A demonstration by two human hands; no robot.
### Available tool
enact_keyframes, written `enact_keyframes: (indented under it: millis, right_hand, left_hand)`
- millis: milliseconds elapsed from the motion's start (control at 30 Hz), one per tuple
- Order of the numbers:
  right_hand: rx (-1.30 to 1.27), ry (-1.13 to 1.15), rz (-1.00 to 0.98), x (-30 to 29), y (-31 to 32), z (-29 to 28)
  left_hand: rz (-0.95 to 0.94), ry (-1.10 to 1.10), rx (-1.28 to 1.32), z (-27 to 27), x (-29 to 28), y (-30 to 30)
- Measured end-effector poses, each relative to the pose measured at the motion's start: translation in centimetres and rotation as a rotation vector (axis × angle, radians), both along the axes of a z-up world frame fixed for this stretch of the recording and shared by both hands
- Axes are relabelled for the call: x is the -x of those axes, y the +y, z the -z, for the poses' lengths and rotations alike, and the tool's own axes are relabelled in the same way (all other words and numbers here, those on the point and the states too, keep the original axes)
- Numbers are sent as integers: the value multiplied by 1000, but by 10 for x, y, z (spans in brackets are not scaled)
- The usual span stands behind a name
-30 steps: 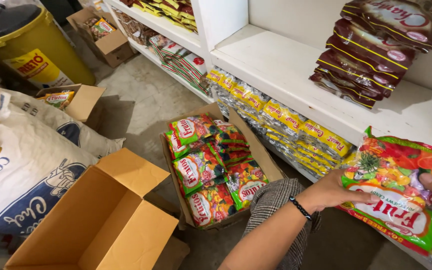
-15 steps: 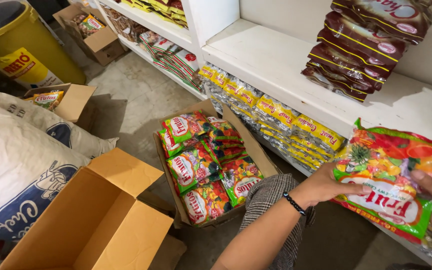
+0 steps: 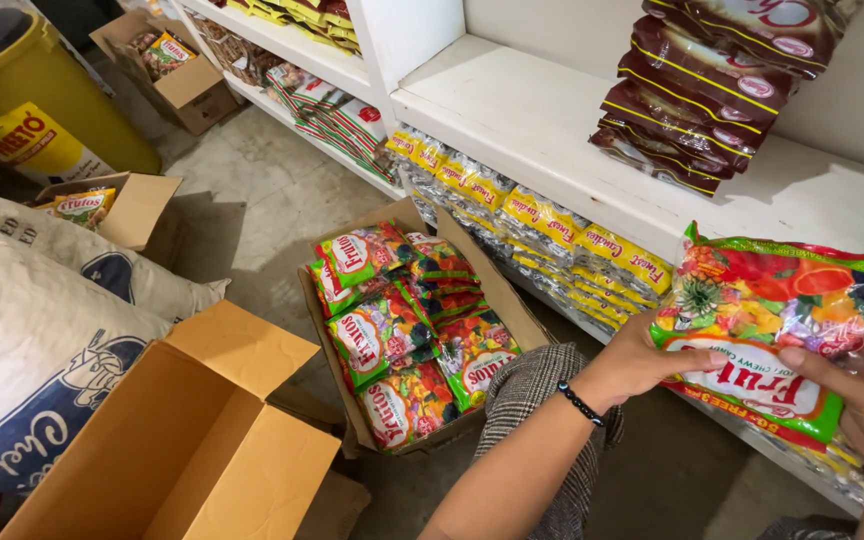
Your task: Stock snacks and candy bags onto a retail grocery shelf.
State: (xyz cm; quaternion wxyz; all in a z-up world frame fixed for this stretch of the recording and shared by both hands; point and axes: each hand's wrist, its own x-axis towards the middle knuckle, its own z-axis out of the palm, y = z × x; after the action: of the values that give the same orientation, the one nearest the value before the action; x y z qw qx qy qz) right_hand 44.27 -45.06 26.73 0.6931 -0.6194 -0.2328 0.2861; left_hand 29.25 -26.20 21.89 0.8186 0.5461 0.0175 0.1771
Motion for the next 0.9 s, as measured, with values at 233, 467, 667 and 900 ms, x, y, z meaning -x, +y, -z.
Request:
enact_keyframes:
  millis: [233,467,667,900]
  right_hand:
    - [-11,14,5,0,1,3]
    - [34,46,9,6,3,-10]
    - [67,29,15,4,2,-10]
    - [92,-177,40,5,-3,-17]
  left_hand:
    - [5,15,26,1,0,1]
    - [-2,34,19,1,-2,1]
    - [8,28,22,-3,1,0]
    - [-18,30,-120,-8,1,0]
